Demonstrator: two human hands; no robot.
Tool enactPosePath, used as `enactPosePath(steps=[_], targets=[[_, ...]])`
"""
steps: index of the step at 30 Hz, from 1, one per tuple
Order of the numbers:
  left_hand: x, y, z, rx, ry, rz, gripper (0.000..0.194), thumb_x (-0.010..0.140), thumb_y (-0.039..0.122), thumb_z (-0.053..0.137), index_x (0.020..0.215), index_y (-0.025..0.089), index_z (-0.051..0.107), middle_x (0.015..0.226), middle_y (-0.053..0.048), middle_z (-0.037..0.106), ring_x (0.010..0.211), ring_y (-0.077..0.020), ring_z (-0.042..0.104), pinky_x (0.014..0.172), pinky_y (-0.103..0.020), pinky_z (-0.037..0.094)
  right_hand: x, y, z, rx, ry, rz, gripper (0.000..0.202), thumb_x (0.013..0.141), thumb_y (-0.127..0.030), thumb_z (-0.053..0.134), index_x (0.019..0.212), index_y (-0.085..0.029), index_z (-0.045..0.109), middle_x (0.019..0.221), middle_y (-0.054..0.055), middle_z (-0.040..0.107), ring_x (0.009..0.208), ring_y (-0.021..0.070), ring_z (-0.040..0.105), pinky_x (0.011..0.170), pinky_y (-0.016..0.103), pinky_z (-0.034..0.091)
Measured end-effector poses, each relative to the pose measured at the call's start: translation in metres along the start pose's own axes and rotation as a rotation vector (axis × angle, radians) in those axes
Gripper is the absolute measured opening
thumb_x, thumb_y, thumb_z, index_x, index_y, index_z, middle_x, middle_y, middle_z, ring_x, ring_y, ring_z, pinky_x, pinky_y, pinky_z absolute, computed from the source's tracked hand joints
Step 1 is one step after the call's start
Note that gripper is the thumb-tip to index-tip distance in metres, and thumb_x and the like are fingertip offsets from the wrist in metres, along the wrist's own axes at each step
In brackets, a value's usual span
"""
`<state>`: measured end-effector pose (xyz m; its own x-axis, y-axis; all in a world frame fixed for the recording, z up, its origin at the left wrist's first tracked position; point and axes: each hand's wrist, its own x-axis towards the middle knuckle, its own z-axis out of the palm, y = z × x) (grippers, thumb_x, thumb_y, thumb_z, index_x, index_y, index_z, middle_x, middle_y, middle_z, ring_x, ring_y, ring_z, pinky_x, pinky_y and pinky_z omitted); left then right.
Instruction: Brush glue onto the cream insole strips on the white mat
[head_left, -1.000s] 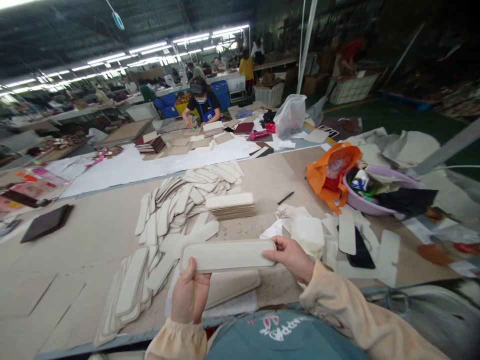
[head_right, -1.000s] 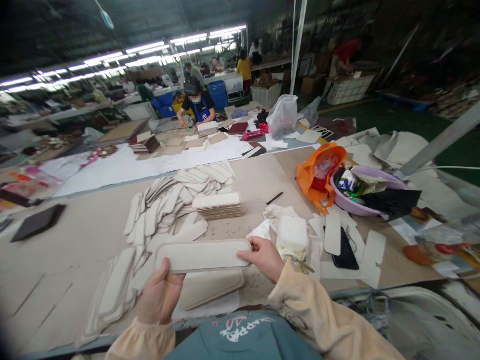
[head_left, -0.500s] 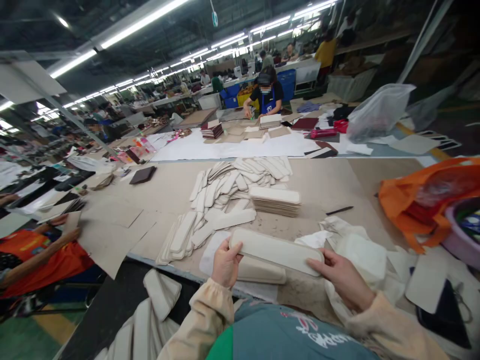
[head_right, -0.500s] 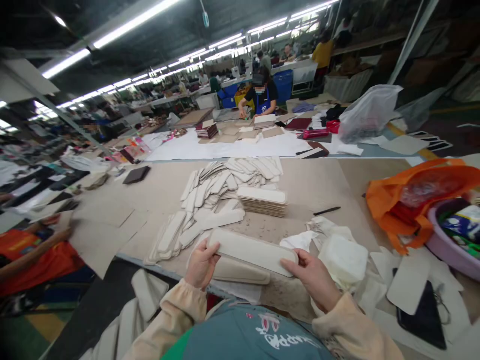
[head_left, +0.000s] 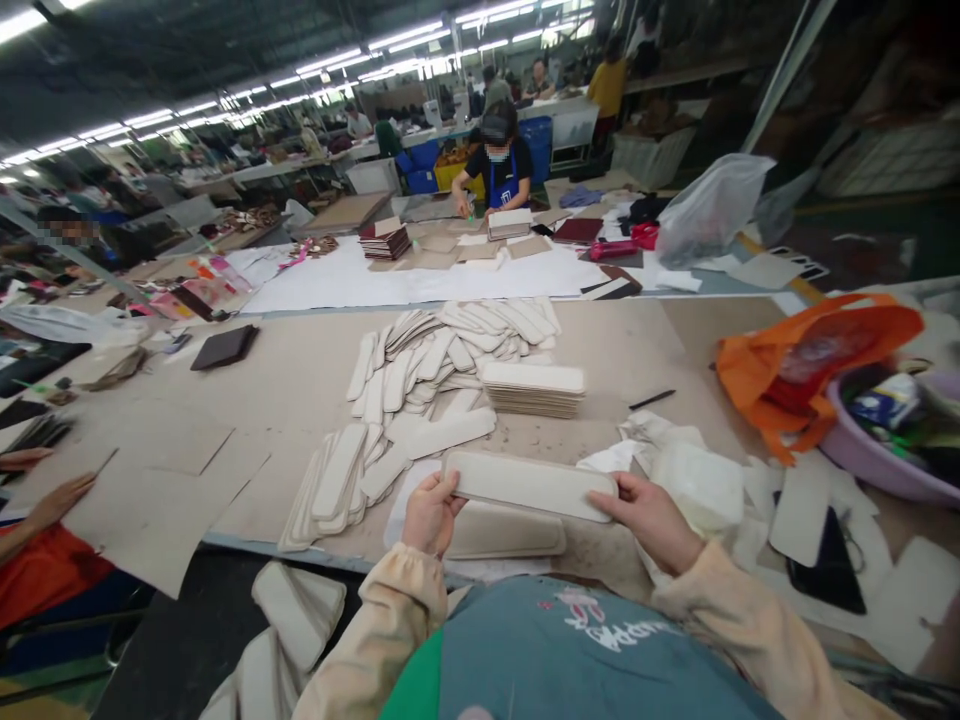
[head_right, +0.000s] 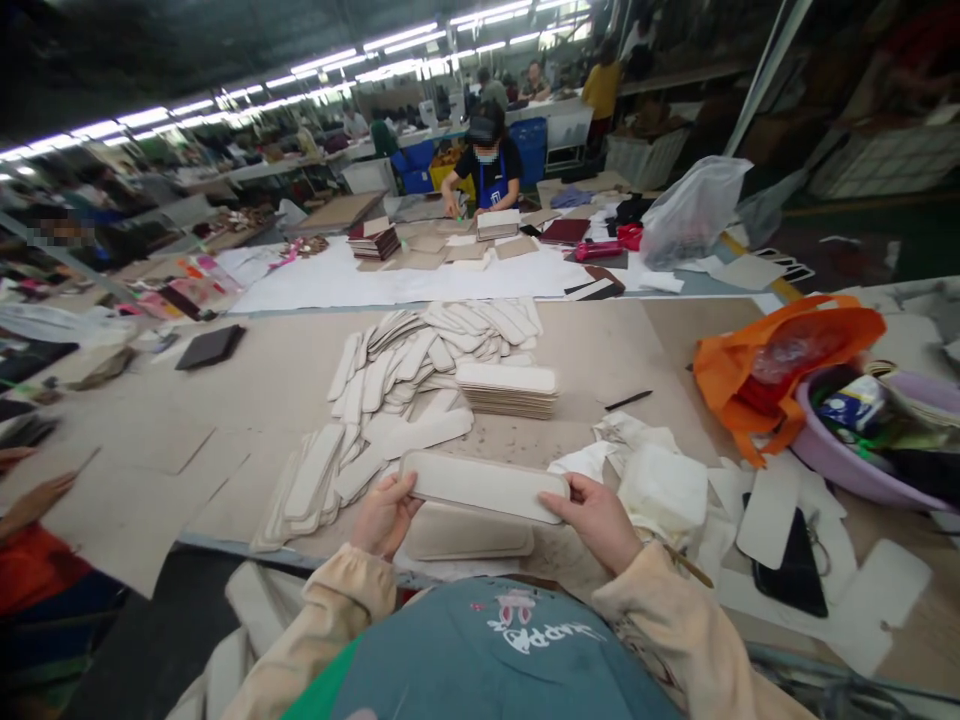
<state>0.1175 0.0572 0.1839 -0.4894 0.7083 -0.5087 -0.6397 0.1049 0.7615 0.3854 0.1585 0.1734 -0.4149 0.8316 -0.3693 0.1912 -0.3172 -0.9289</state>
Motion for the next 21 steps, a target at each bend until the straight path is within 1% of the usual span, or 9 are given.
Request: enactPosePath(steps=[4, 9, 13, 18, 21], targets=[[0.012, 0.006, -0.005, 0.024, -0.007, -0.01, 0.021, 0.063, 0.021, 0.076, 0.075, 0.011, 0.061, 0.071, -0.005, 0.068, 0.064, -0.0117, 0.063, 0.06, -0.022, 0.052, 0.009, 0.006, 0.008, 0.011, 0.028, 0.013, 0.04, 0.062, -0.051, 0.074, 0.078, -0.016, 0.061, 0.073, 0.002, 0.065, 0.068, 0.0176, 0.057, 0.062, 0.026, 0.045], [0.026, 0.018, -0.002, 0.068, -0.034, 0.006, 0.029, 0.062, 0.026, 0.077, 0.081, 0.012, 0.061, 0.078, -0.005, 0.068, 0.071, -0.0134, 0.063, 0.063, -0.024, 0.051, 0.023, 0.011, 0.015, 0.055, 0.04, 0.034, 0.039, 0.068, -0.05, 0.071, 0.084, -0.016, 0.062, 0.077, 0.003, 0.064, 0.068, 0.0166, 0.055, 0.06, 0.025, 0.043], [0.04, 0.024, -0.002, 0.143, -0.051, 0.039, 0.03, 0.062, 0.032, 0.076, 0.08, 0.013, 0.06, 0.074, -0.002, 0.065, 0.067, -0.012, 0.059, 0.06, -0.023, 0.048, 0.036, 0.014, 0.019, 0.082, 0.074, 0.05, 0.039, 0.07, -0.052, 0.067, 0.085, -0.016, 0.061, 0.074, 0.002, 0.062, 0.066, 0.0156, 0.054, 0.055, 0.024, 0.041], [0.069, 0.026, -0.002, 0.332, -0.043, 0.062, 0.033, 0.063, 0.044, 0.071, 0.072, 0.015, 0.057, 0.067, 0.002, 0.057, 0.065, -0.0112, 0.053, 0.059, -0.023, 0.046, 0.057, 0.014, 0.02, 0.05, 0.147, 0.058, 0.043, 0.072, -0.057, 0.061, 0.083, -0.016, 0.062, 0.071, 0.001, 0.06, 0.065, 0.0154, 0.052, 0.053, 0.023, 0.042], [0.095, 0.03, 0.008, 0.429, -0.063, 0.078, 0.035, 0.061, 0.047, 0.069, 0.066, 0.016, 0.052, 0.062, 0.003, 0.052, 0.06, -0.0099, 0.049, 0.052, -0.021, 0.042, 0.079, 0.005, 0.015, -0.035, 0.224, 0.037, 0.042, 0.074, -0.059, 0.055, 0.075, -0.017, 0.06, 0.063, -0.001, 0.054, 0.06, 0.0142, 0.05, 0.05, 0.023, 0.042]])
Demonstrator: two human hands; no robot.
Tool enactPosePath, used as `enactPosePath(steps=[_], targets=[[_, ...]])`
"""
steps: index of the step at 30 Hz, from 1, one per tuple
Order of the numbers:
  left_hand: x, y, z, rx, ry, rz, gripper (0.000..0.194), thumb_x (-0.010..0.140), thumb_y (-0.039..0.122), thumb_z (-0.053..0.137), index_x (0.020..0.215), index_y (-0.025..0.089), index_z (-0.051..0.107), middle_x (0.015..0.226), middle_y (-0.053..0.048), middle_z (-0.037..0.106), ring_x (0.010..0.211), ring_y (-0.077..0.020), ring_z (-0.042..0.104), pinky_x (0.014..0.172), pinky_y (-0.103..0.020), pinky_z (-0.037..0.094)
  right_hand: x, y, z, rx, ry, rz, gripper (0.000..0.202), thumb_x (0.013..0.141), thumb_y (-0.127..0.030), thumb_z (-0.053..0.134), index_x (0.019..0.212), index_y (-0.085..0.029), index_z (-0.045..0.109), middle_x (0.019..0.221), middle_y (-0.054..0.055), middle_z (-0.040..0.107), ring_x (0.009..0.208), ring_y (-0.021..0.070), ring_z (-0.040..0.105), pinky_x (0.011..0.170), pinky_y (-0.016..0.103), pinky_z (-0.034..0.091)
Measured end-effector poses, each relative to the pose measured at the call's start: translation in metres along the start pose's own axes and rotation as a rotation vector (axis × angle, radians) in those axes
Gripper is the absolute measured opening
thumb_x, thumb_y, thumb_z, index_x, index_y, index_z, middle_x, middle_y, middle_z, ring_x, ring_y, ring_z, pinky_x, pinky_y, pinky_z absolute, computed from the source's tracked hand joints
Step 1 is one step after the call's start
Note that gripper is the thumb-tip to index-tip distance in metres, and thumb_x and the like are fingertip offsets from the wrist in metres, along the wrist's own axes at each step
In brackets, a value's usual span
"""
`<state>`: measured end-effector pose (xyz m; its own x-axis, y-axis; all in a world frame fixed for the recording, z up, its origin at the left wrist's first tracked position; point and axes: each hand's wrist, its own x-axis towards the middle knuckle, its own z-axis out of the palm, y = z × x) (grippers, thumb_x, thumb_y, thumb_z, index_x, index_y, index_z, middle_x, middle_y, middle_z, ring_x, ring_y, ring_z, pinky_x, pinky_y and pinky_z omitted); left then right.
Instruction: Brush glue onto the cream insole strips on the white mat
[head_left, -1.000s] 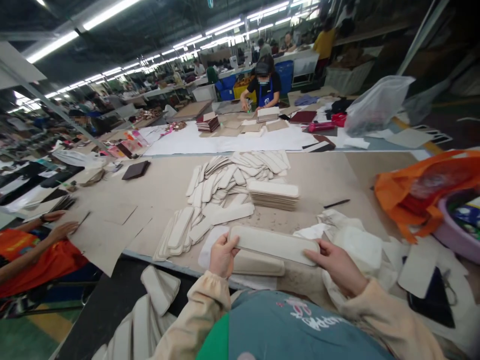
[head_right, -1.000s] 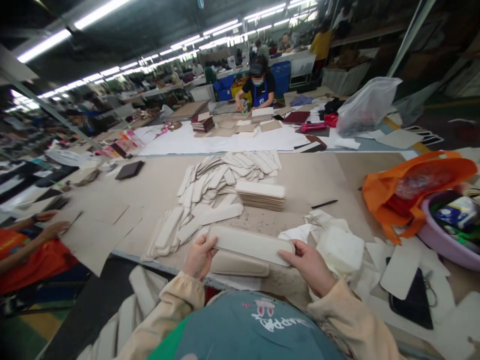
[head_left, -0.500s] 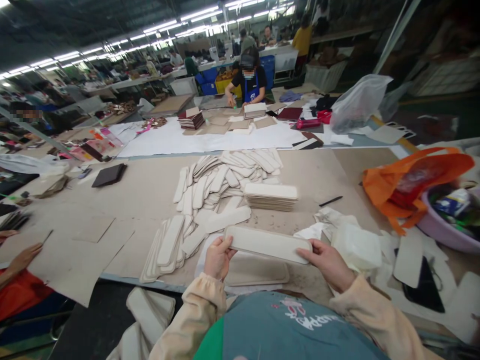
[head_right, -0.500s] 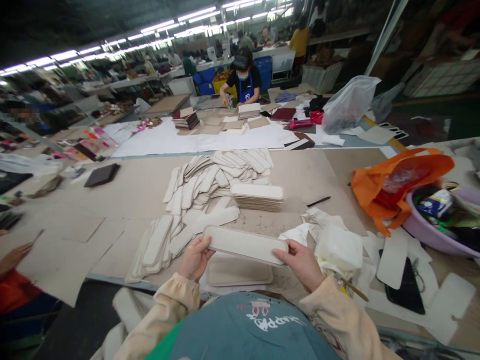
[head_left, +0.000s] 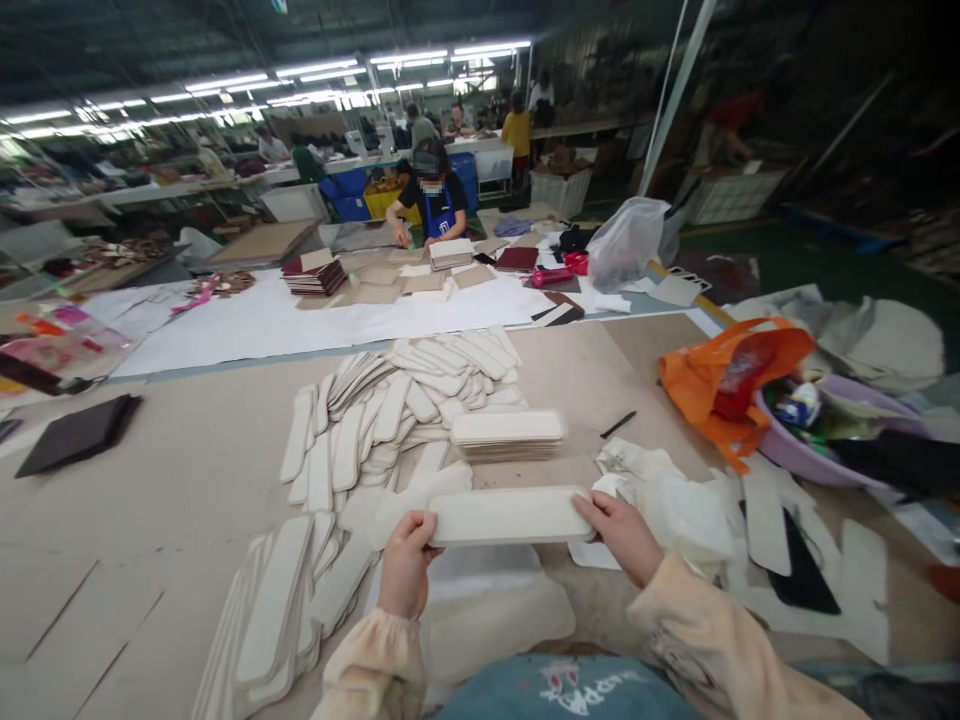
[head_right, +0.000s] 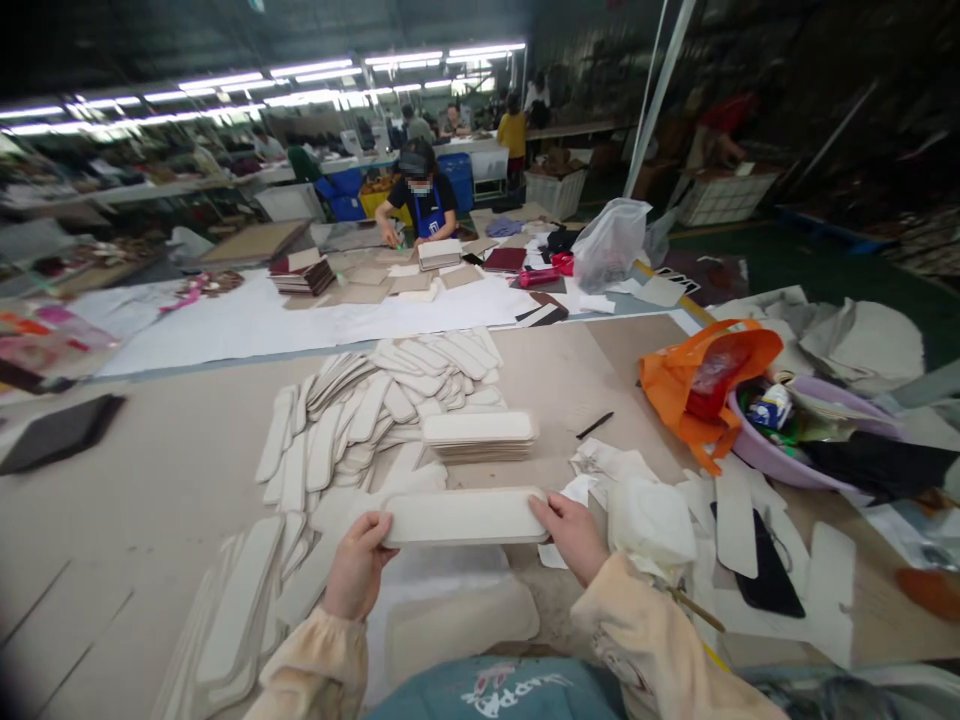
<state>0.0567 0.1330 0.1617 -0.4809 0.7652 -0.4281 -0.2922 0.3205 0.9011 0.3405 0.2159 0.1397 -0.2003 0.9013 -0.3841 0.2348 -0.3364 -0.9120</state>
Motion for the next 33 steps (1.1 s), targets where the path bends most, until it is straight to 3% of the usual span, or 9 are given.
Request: enactPosePath(steps=[8, 15, 18, 21, 24, 27, 30, 33], targets=[[0.102, 0.021, 0.044, 0.381, -0.031, 0.184, 0.034, 0.067, 0.052, 0.056, 0.062, 0.02, 0.047, 0.056, 0.005, 0.045, 0.052, -0.0102, 0.044, 0.047, -0.021, 0.034, 0.097, -0.037, -0.01, -0.608, 0.287, -0.219, 0.049, 0.082, -0.059, 0.035, 0.058, -0.02, 0.05, 0.049, -0.003, 0.044, 0.053, 0.0138, 0.047, 0.051, 0.024, 0.032], [0.152, 0.03, 0.068, 0.808, 0.036, 0.382, 0.029, 0.072, 0.047, 0.055, 0.061, 0.02, 0.051, 0.054, 0.003, 0.049, 0.056, -0.0145, 0.048, 0.06, -0.027, 0.037, 0.164, -0.033, -0.011, -0.729, 0.384, -0.194, 0.042, 0.082, -0.057, 0.041, 0.067, -0.021, 0.056, 0.057, -0.002, 0.054, 0.057, 0.0145, 0.05, 0.054, 0.024, 0.033], [0.16, 0.027, 0.07, 0.945, 0.057, 0.422, 0.027, 0.074, 0.045, 0.054, 0.07, 0.019, 0.057, 0.063, -0.001, 0.056, 0.065, -0.0194, 0.055, 0.067, -0.031, 0.041, 0.172, -0.029, -0.009, -0.778, 0.385, -0.172, 0.037, 0.083, -0.052, 0.044, 0.081, -0.02, 0.062, 0.071, 0.003, 0.062, 0.068, 0.0186, 0.056, 0.064, 0.028, 0.039], [0.162, 0.022, 0.068, 1.043, 0.086, 0.487, 0.041, 0.076, 0.047, 0.054, 0.099, 0.013, 0.06, 0.093, -0.013, 0.062, 0.093, -0.0276, 0.057, 0.083, -0.039, 0.042, 0.167, -0.029, -0.007, -0.909, 0.409, -0.247, 0.051, 0.081, -0.053, 0.05, 0.114, -0.015, 0.059, 0.11, 0.015, 0.06, 0.104, 0.0276, 0.052, 0.089, 0.037, 0.038], [0.161, 0.022, 0.067, 1.256, 0.023, 0.703, 0.074, 0.073, 0.056, 0.056, 0.13, 0.01, 0.043, 0.129, -0.022, 0.048, 0.123, -0.0341, 0.041, 0.099, -0.048, 0.034, 0.159, -0.034, -0.003, -1.081, 0.245, -0.4, 0.089, 0.069, -0.061, 0.062, 0.141, -0.016, 0.033, 0.141, 0.016, 0.036, 0.131, 0.0322, 0.027, 0.106, 0.045, 0.022], [0.16, 0.026, 0.07, 1.504, -0.186, 0.87, 0.102, 0.062, 0.063, 0.065, 0.143, 0.016, 0.024, 0.147, -0.019, 0.029, 0.138, -0.0384, 0.016, 0.106, -0.059, 0.019, 0.16, -0.043, 0.004, -1.183, -0.053, -0.449, 0.116, 0.056, -0.058, 0.073, 0.148, -0.022, 0.013, 0.151, 0.012, 0.018, 0.138, 0.0321, 0.009, 0.109, 0.052, 0.01], [0.165, 0.035, 0.081, 1.631, -0.39, 0.849, 0.117, 0.052, 0.065, 0.071, 0.145, 0.018, 0.017, 0.15, -0.017, 0.024, 0.139, -0.0394, 0.007, 0.106, -0.064, 0.012, 0.17, -0.051, 0.011, -1.263, -0.222, -0.377, 0.125, 0.049, -0.045, 0.08, 0.148, -0.023, 0.006, 0.151, 0.014, 0.018, 0.138, 0.034, 0.008, 0.108, 0.056, 0.005], [0.171, 0.044, 0.093, 1.682, -0.511, 0.764, 0.113, 0.054, 0.062, 0.071, 0.143, 0.016, 0.021, 0.144, -0.019, 0.034, 0.136, -0.0394, 0.019, 0.104, -0.067, 0.01, 0.183, -0.055, 0.015, -1.309, -0.281, -0.341, 0.122, 0.051, -0.03, 0.078, 0.148, -0.022, 0.005, 0.143, 0.017, 0.033, 0.132, 0.0345, 0.024, 0.107, 0.057, 0.005]])
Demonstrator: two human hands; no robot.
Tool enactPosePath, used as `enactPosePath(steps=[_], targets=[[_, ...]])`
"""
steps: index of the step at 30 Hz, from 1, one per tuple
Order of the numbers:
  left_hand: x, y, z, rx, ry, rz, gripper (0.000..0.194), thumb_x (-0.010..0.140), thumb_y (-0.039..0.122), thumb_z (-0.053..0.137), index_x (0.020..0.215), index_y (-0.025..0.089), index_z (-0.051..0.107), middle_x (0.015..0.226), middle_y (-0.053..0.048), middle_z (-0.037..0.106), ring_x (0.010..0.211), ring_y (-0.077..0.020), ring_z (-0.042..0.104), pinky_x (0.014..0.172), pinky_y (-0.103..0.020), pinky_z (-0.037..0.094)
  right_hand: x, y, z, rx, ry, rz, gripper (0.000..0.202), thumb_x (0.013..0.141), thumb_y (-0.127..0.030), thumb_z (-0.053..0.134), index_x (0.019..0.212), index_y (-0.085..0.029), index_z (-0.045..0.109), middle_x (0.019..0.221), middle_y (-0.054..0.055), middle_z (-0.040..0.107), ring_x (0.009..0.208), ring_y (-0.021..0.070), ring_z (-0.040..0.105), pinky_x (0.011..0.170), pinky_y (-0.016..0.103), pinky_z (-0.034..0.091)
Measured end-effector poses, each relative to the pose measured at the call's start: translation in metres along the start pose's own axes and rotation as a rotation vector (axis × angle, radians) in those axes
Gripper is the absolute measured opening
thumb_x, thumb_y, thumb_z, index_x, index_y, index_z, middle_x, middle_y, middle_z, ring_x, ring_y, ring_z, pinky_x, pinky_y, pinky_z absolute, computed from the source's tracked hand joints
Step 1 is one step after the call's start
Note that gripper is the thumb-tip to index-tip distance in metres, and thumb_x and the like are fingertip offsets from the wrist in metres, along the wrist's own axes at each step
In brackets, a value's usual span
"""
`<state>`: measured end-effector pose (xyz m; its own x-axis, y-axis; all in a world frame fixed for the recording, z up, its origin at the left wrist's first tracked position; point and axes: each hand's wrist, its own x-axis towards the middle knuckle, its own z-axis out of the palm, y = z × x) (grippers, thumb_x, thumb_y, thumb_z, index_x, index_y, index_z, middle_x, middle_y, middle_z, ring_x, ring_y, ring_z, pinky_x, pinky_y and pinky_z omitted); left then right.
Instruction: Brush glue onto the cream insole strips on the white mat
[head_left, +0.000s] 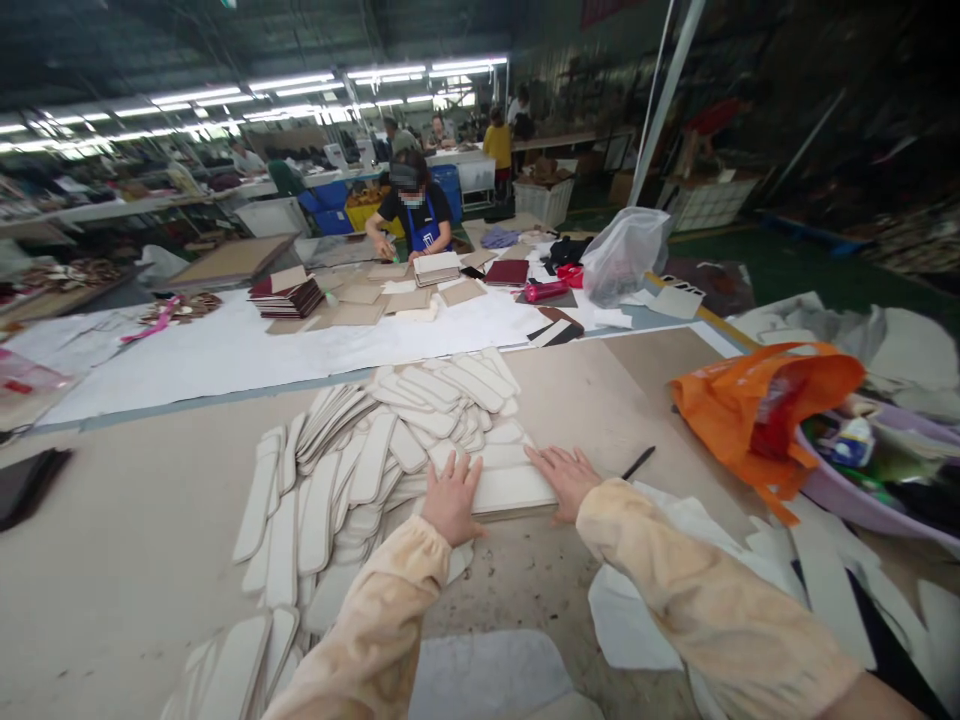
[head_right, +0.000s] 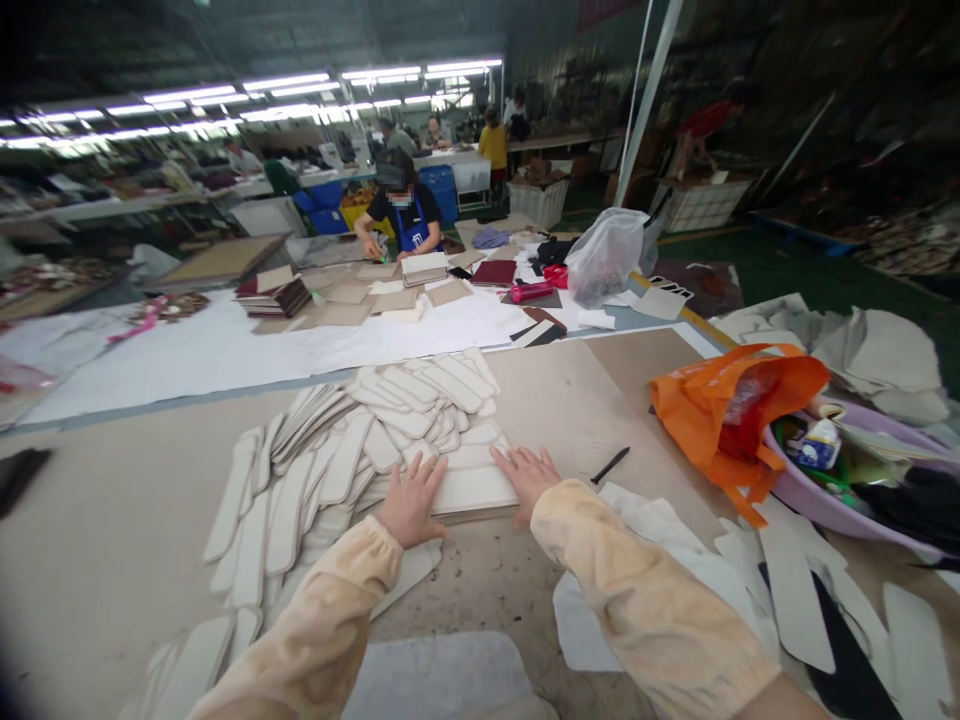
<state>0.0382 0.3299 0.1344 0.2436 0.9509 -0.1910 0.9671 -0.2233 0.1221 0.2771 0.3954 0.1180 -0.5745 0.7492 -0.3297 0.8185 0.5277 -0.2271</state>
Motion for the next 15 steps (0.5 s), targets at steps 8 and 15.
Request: enactPosePath(steps=[8, 15], targets=[[0.01, 0.002, -0.004, -0.014, -0.041, -0.017, 0.095, 0.058, 0.064, 0.067, 0.134, 0.016, 0.037, 0.118, -0.016, 0.056, 0.112, -0.0327, 0.051, 0.104, -0.066, 0.016, 0.006, 0.01, 0.006, -0.057, 0.006, -0.02, 0.113, 0.053, -0.018, 0.07, 0.148, -0.02, 0.01, 0.134, 0.017, 0.045, 0.125, 0.0327, 0.038, 0.106, 0.059, 0.011], [-0.044, 0.006, 0.01, -0.227, 0.385, 0.021, 0.068, 0.077, 0.052, 0.056, 0.134, 0.019, 0.038, 0.136, -0.018, 0.044, 0.13, -0.0329, 0.034, 0.106, -0.061, 0.024, -0.049, -0.023, 0.002, 0.145, 0.469, -0.088, 0.087, 0.068, -0.033, 0.067, 0.145, -0.025, 0.027, 0.144, 0.013, 0.035, 0.134, 0.0354, 0.026, 0.106, 0.06, 0.019]])
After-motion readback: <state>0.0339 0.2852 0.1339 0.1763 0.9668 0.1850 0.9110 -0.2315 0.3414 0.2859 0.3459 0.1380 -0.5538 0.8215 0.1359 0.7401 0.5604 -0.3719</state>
